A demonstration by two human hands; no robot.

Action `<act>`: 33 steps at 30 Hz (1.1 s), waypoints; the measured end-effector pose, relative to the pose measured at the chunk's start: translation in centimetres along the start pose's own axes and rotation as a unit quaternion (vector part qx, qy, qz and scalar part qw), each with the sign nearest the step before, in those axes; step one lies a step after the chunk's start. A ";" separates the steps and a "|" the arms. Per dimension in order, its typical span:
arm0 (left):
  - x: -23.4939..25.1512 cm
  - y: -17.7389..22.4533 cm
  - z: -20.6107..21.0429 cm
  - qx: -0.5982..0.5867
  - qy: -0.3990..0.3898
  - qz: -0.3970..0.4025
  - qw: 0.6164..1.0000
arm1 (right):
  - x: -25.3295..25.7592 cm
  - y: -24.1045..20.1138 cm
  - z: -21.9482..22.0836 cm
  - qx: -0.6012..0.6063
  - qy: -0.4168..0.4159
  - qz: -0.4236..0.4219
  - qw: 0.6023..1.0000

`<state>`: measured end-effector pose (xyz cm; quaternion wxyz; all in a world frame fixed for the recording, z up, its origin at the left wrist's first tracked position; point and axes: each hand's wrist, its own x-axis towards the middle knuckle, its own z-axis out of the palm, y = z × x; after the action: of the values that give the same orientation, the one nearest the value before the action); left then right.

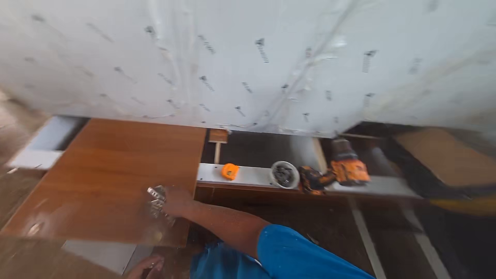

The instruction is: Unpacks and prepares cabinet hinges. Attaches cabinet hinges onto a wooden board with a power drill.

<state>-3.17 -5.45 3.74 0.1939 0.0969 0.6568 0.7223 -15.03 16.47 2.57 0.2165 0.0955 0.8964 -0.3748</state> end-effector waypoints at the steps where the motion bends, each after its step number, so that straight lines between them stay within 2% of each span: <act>1: 2.1 0.7 0.1 0.041 -0.014 0.006 0.999 | -0.1 0.7 -0.2 -0.011 0.001 -0.001 1.000; 3: 5.6 2.4 0.7 0.106 -0.048 0.010 0.993 | -0.8 2.1 -0.6 -0.035 0.002 -0.004 0.999; 6: 9.6 4.7 2.6 0.099 -0.105 0.027 0.989 | -3.9 3.9 -2.1 -0.031 0.033 -0.017 0.999; 8: 11.1 5.7 4.8 0.071 -0.155 0.028 0.985 | -7.8 6.0 -3.1 0.014 0.061 -0.040 0.997; 11: 12.3 5.6 9.9 0.067 -0.206 0.000 0.976 | -14.7 11.3 -3.8 0.124 0.060 -0.052 0.989; 13: 12.7 4.5 13.8 0.092 -0.235 -0.012 0.968 | -18.9 16.0 -3.4 0.181 0.049 -0.013 0.982; 16: 13.5 2.9 20.4 0.154 -0.277 0.003 0.948 | -24.9 22.6 -4.4 0.204 -0.001 0.116 0.972; 18: 14.0 2.3 24.8 0.228 -0.306 0.007 0.924 | -28.2 26.8 -5.2 0.207 -0.036 0.184 0.960; 21: 15.6 1.9 31.7 0.361 -0.355 0.004 0.862 | -32.0 32.8 -7.8 0.209 -0.062 0.247 0.944; 25: 17.7 0.9 39.4 0.500 -0.423 -0.001 0.756 | -36.0 38.0 -11.0 0.224 -0.017 0.306 0.925; 28: 18.4 0.0 43.2 0.545 -0.448 -0.011 0.708 | -37.9 40.3 -13.1 0.240 0.016 0.330 0.913; 31: 18.8 -0.7 45.2 0.562 -0.484 -0.017 0.671 | -38.8 42.3 -13.7 0.254 0.037 0.343 0.903; 33: 19.0 -1.8 45.6 0.550 -0.497 -0.008 0.671 | -39.0 42.9 -14.0 0.260 0.049 0.352 0.898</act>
<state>-2.08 43.95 5.24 0.4088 0.5251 0.7428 0.0737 29.49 56.13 2.20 0.2573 0.4757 0.6847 -0.4886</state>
